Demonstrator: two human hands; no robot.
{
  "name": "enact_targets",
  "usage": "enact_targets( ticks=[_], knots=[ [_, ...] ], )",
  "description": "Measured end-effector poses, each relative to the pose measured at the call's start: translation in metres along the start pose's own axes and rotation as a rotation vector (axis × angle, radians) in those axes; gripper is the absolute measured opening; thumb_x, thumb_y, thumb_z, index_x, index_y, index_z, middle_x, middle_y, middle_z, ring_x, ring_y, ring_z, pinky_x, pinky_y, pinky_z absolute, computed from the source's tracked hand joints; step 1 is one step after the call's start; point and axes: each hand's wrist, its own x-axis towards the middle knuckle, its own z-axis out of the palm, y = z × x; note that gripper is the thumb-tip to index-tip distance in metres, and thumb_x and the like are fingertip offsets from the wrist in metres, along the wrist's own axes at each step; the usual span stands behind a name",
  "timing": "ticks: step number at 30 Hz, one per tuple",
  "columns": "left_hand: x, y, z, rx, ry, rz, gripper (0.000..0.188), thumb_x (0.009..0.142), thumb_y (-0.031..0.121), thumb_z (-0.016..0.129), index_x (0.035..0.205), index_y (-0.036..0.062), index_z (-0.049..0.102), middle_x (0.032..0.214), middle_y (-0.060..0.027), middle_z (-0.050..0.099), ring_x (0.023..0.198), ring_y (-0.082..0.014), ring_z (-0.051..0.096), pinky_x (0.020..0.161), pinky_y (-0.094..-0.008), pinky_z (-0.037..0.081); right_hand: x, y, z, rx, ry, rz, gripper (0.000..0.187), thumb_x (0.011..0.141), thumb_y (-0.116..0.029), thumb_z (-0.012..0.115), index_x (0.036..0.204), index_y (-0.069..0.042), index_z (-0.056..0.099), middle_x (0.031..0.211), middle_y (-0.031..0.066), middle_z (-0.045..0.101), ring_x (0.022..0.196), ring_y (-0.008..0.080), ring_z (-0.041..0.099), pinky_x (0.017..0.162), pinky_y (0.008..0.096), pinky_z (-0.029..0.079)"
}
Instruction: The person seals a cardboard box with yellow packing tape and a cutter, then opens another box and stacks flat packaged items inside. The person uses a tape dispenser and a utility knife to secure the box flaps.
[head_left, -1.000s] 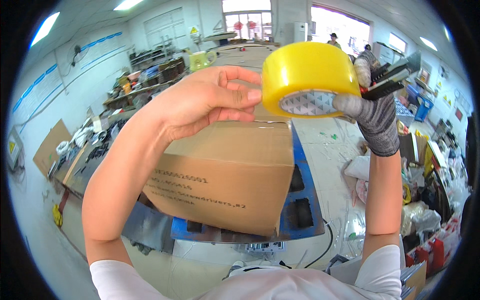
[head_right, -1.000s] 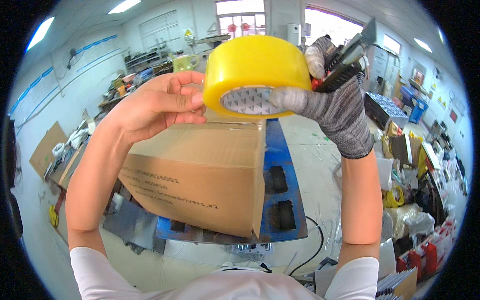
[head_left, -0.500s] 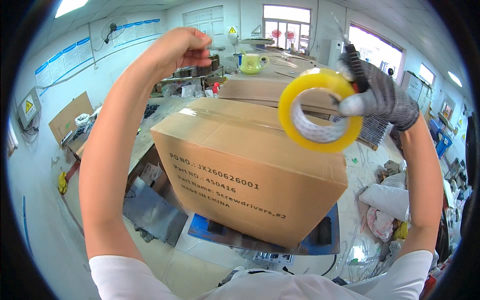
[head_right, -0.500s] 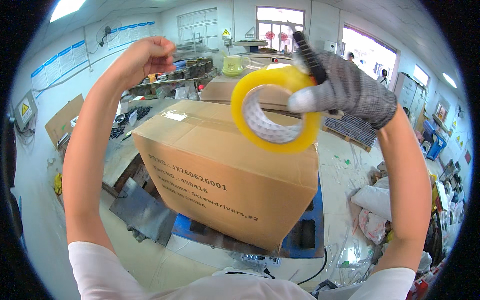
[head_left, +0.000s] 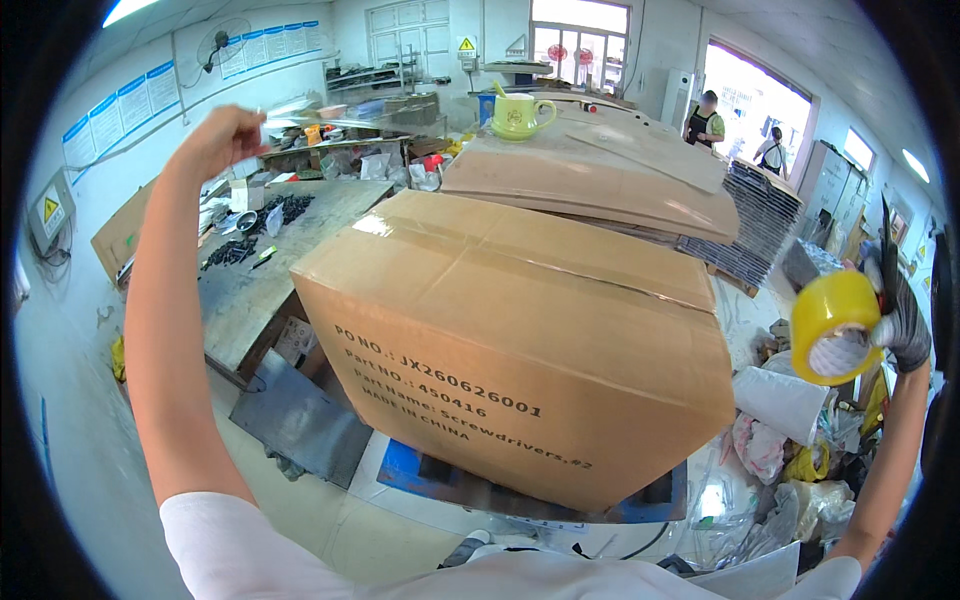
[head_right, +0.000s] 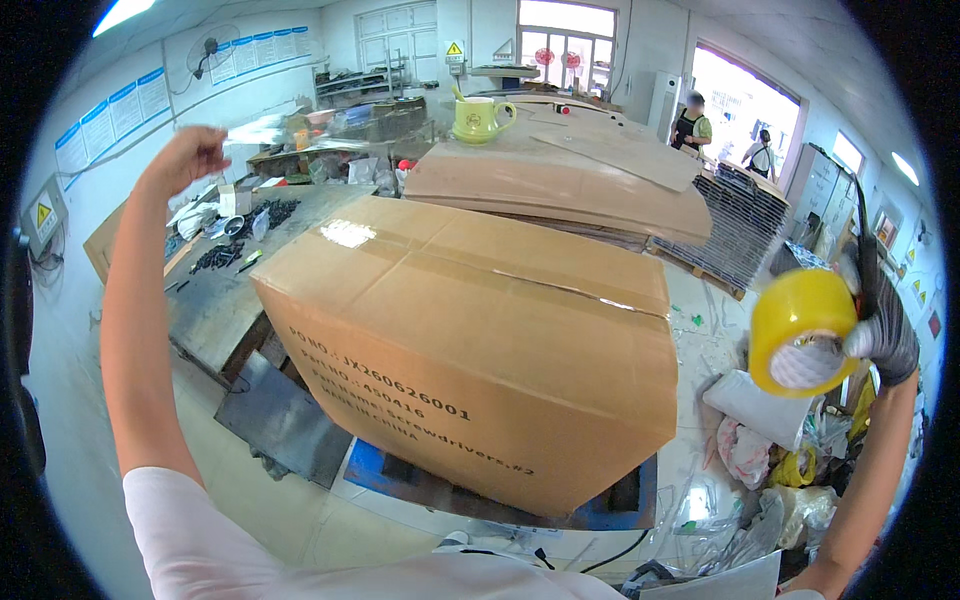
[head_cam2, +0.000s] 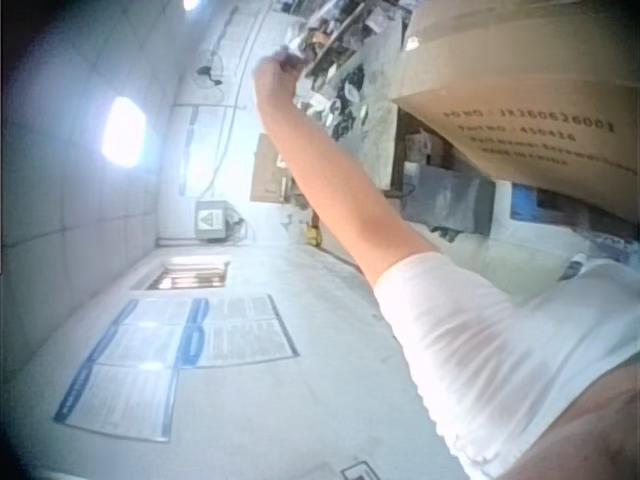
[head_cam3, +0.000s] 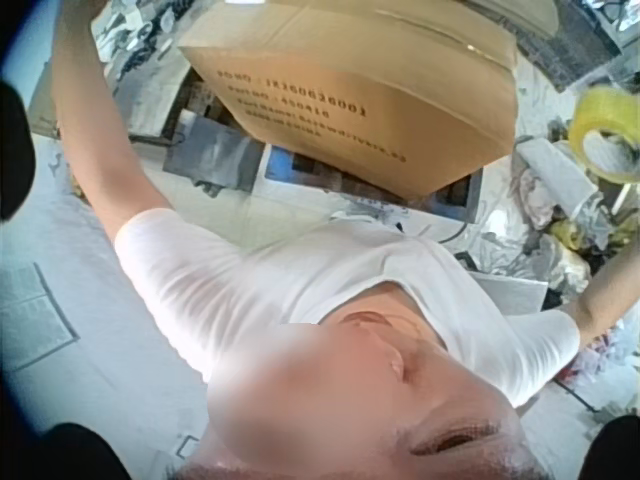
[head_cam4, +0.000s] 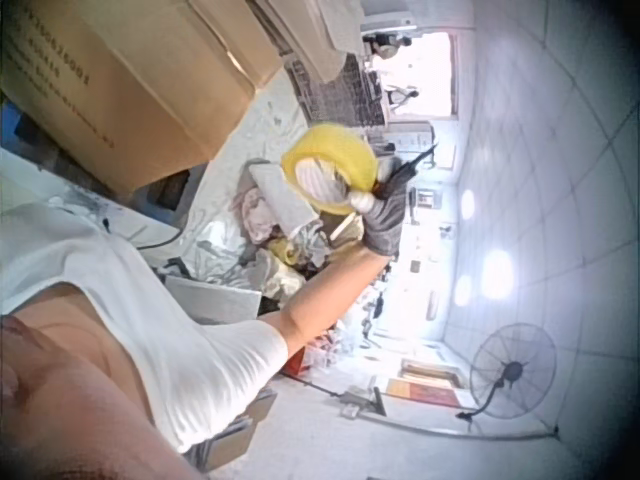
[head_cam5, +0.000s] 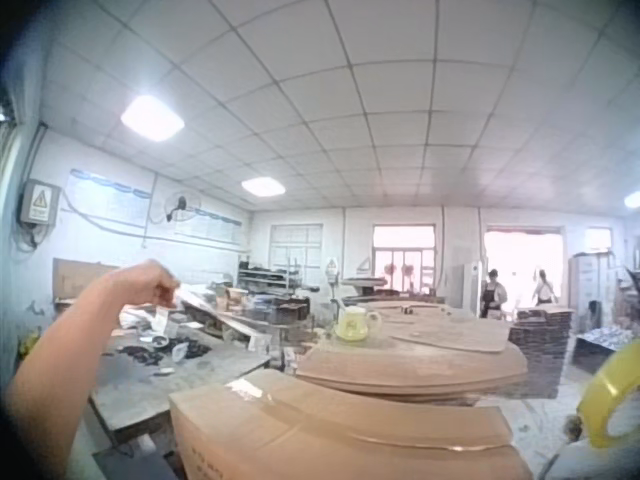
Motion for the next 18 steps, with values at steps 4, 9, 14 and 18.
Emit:
enact_targets(
  ticks=[4, 9, 14, 18],
  knots=[
    [-0.01, -0.04, 0.035, -0.049, -0.169, -0.203, 0.024, 0.089, 0.013, 0.061, 0.071, 0.0056, 0.048, 0.068, -0.0017, 0.045, 0.063, -0.0123, 0.048, 0.076, -0.0331, 0.057, -0.019, 0.023, 0.009, -0.069, -0.027, 0.065, 0.135, 0.052, -0.084, 0.064, 0.149, 0.0, 0.023, 0.141, 0.0158, 0.044, 0.126, 0.0235, 0.042, 0.109, 0.036, 0.027],
    [-0.007, -0.067, 0.054, 0.077, -0.193, -0.244, 0.039, 0.091, 0.037, 0.064, 0.072, 0.007, 0.048, 0.067, 0.0015, 0.041, 0.062, -0.0089, 0.044, 0.078, -0.0325, 0.058, -0.006, 0.019, 0.047, -0.173, 0.143, 0.212, 0.099, 0.068, -0.075, 0.064, 0.127, 0.004, 0.047, 0.113, 0.0119, 0.053, 0.105, 0.0198, 0.048, 0.091, 0.0323, 0.04],
    [0.006, -0.095, 0.066, 0.128, -0.151, -0.33, 0.035, 0.091, 0.033, 0.065, 0.074, 0.0068, 0.049, 0.067, 0.0012, 0.042, 0.059, -0.0097, 0.044, 0.073, -0.0318, 0.059, 0.006, -0.032, 0.077, -0.012, -0.063, 0.341, 0.105, 0.062, -0.073, 0.067, 0.131, 0.003, 0.044, 0.122, 0.0163, 0.049, 0.116, 0.0254, 0.045, 0.1, 0.0354, 0.035],
    [0.006, -0.105, 0.072, 0.151, -0.193, -0.331, 0.036, 0.092, 0.033, 0.064, 0.074, 0.0064, 0.048, 0.068, 0.0006, 0.043, 0.059, -0.0098, 0.044, 0.072, -0.0313, 0.058, 0.009, -0.032, 0.087, -0.006, -0.05, 0.273, 0.074, 0.063, -0.07, 0.068, 0.095, -0.005, 0.051, 0.084, 0.0015, 0.041, 0.079, 0.0151, 0.041, 0.071, 0.0313, 0.038]
  ],
)
